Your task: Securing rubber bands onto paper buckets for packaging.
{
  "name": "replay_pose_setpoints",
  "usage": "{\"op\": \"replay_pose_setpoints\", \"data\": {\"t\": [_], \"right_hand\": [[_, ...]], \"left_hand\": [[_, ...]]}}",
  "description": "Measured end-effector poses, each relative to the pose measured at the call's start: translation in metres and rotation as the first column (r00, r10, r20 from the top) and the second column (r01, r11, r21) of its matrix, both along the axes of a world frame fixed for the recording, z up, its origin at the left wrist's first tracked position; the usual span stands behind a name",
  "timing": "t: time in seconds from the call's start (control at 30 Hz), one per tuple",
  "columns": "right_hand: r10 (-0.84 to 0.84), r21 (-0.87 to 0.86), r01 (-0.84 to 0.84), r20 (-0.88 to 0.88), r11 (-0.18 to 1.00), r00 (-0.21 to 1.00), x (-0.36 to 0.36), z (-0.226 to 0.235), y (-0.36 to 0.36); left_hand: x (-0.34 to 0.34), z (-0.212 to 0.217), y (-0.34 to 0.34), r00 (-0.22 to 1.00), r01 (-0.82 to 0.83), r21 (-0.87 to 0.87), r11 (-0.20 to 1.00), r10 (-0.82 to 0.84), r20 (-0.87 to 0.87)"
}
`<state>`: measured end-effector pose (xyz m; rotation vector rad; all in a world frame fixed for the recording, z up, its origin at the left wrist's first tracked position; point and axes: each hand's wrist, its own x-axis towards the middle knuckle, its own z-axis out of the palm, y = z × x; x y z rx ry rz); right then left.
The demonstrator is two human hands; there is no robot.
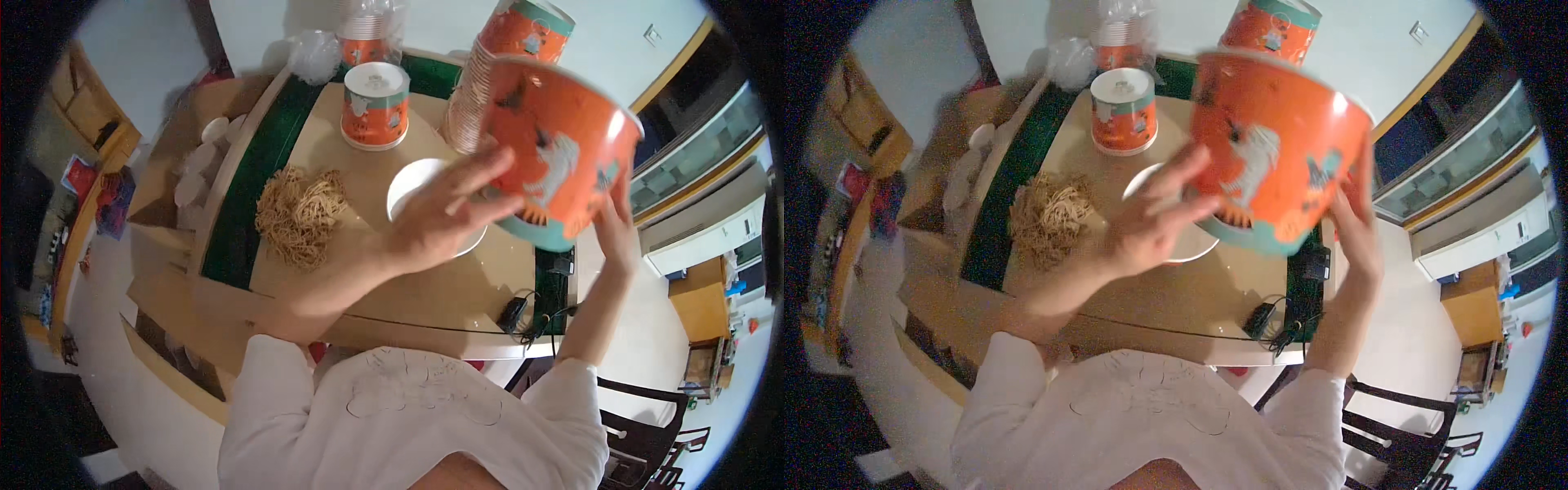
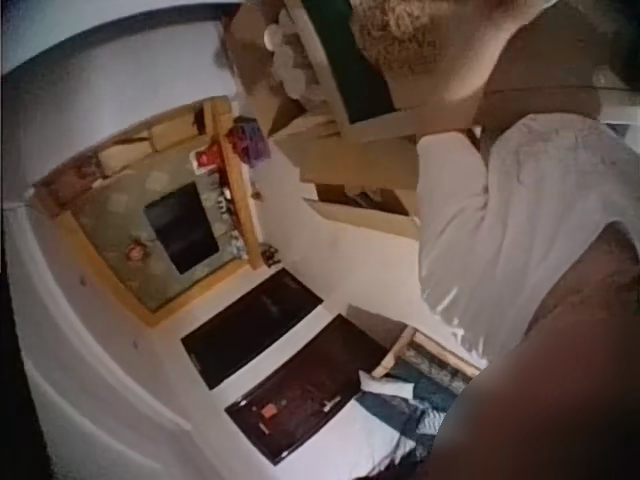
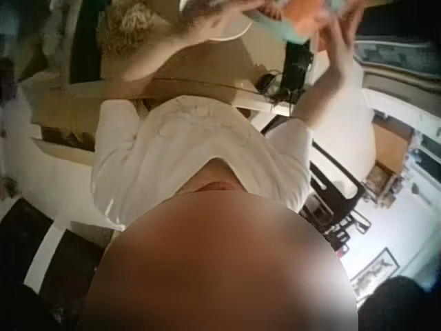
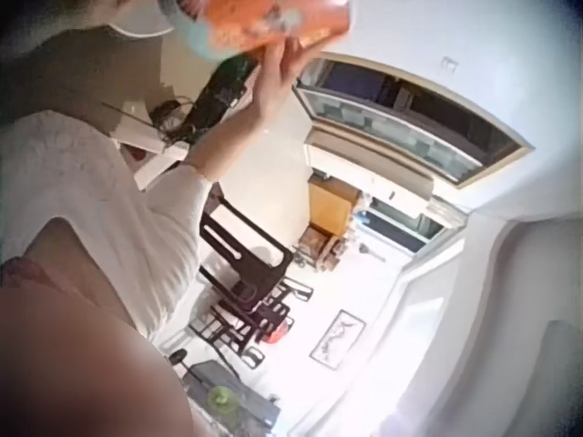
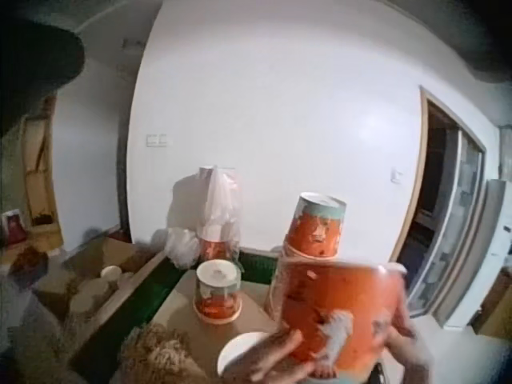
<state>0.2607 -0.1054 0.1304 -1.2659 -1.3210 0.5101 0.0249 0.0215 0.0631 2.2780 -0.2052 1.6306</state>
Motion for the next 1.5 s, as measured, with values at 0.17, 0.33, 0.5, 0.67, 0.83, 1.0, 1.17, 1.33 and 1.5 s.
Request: {"op": "replay_pose_setpoints", "data": {"t": [0.17, 0.33, 0.5, 0.67, 0.83, 1.0, 1.17, 1.33, 1.5], "right_hand": [[0.011, -0.211, -0.069, -0.263, 0.975, 0.965, 0.006, -0.013, -0.089], [-0.039, -0.481, -0.004, -0.079, 0.877, 0.996, -0.013, -0.069, -0.129], [0.001, -0.474, 0.085, 0.178, 0.876, 0.984, -0.035, -0.121, -0.115], [-0.028, -0.429, 0.157, 0.292, 0.89, 0.956, -0.063, -0.126, -0.089], [-0.254, -0.313, 0.366, 0.347, 0.876, 0.903, -0.08, -0.108, -0.085], [-0.317, -0.214, 0.403, 0.345, 0.89, 0.883, -0.081, -0.101, -0.096], [-0.286, -0.211, 0.368, 0.337, 0.906, 0.897, -0.087, -0.092, -0.097], [-0.221, -0.233, 0.289, 0.276, 0.929, 0.935, -0.093, -0.076, -0.089], [-0.119, -0.133, 0.131, 0.095, 0.982, 0.988, -0.112, -0.064, -0.076]], "left_hand": [[0.004, -0.065, -0.071, 0.971, 0.181, -0.155, 0.971, -0.202, -0.131], [-0.026, -0.116, -0.118, 0.957, 0.141, -0.257, 0.956, -0.198, -0.212], [-0.075, -0.136, -0.109, 0.911, -0.167, -0.274, 0.947, 0.042, -0.411], [-0.127, -0.143, -0.083, 0.844, -0.527, -0.515, 0.676, 0.344, -0.411], [-0.178, -0.138, -0.031, 0.627, -0.771, -0.403, 0.493, 0.697, -0.348], [-0.198, -0.133, 0.031, 0.354, -0.93, -0.087, 0.358, 0.8, -0.484], [-0.203, -0.118, 0.083, 0.537, -0.842, -0.274, 0.465, 0.673, -0.509], [-0.205, 0.026, 0.131, 0.906, -0.374, -0.769, 0.519, 0.383, -0.181], [-0.212, 0.194, 0.101, 0.829, -0.528, -0.657, 0.538, 0.493, -0.262]]}}
